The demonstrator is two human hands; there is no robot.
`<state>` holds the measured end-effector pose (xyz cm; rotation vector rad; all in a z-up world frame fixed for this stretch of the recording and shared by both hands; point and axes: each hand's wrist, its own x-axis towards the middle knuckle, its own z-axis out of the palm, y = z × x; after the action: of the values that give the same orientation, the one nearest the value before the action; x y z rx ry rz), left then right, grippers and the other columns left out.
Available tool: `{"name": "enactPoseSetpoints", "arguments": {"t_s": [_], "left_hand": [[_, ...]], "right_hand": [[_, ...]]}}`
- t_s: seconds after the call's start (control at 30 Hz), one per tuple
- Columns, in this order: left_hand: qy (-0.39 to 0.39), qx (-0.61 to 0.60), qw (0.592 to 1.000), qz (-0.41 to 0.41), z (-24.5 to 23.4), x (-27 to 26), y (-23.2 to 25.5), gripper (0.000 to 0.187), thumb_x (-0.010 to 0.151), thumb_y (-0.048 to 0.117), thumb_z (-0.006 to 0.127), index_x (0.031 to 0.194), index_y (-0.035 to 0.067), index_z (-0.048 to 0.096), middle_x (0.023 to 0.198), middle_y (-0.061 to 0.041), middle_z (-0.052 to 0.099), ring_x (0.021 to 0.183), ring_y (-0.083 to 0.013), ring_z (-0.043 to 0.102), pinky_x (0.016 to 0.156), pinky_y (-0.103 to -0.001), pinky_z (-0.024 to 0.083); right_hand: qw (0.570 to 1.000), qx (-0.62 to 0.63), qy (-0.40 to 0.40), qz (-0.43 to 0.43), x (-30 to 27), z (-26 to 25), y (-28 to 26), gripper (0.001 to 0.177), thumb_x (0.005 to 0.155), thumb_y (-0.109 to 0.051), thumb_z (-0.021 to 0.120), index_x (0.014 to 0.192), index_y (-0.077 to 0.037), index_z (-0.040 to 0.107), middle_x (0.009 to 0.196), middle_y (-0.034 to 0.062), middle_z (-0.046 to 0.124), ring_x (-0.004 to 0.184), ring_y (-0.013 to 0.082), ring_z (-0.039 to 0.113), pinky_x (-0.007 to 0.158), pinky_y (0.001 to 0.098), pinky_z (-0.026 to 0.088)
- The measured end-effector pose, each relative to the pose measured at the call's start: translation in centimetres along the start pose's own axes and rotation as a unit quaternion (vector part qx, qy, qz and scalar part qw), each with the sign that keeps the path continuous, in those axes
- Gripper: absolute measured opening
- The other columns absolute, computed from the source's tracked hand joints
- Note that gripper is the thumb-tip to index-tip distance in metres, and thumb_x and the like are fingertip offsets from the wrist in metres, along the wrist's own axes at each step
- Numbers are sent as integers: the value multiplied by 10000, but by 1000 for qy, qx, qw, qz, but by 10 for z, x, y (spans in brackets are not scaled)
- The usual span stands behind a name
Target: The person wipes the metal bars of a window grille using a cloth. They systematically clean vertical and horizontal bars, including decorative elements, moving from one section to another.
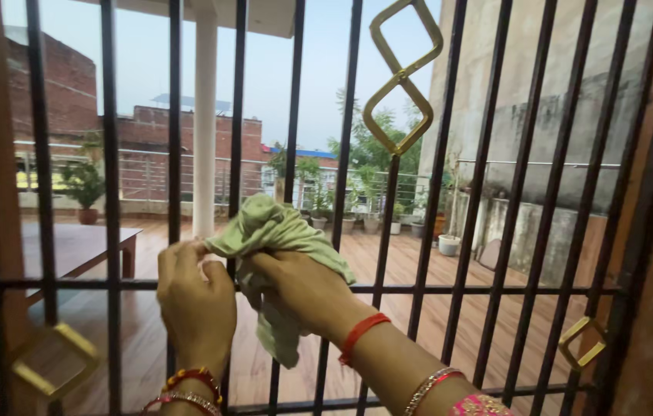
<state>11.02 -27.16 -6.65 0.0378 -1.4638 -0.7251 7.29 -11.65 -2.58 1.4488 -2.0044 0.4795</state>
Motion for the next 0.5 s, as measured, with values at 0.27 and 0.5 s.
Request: {"name": "enactPoseSetpoints", "arguments": {"t_s": [0.27, 0.5], "left_hand": [[16, 199, 980, -13, -27, 7, 11, 277, 822, 123, 619, 1095, 78, 639, 1236, -197, 623, 1082, -387, 607, 976, -505, 393], [-102, 60, 978, -173, -45, 20, -9, 314, 871, 97, 600, 1177, 50, 547, 977, -239, 705, 935, -453, 672, 792, -533, 508]], "right_hand": [[990, -78, -117, 5, -7, -24, -33, 430, 881, -114, 623, 1303, -195, 646, 1136, 80, 733, 1037, 306, 697, 868, 421, 531], [978, -90, 53, -180, 37, -18, -42, 500, 918, -224, 650, 1399, -138, 543, 1278, 139, 671, 1147, 302, 667, 951, 396, 524]]}}
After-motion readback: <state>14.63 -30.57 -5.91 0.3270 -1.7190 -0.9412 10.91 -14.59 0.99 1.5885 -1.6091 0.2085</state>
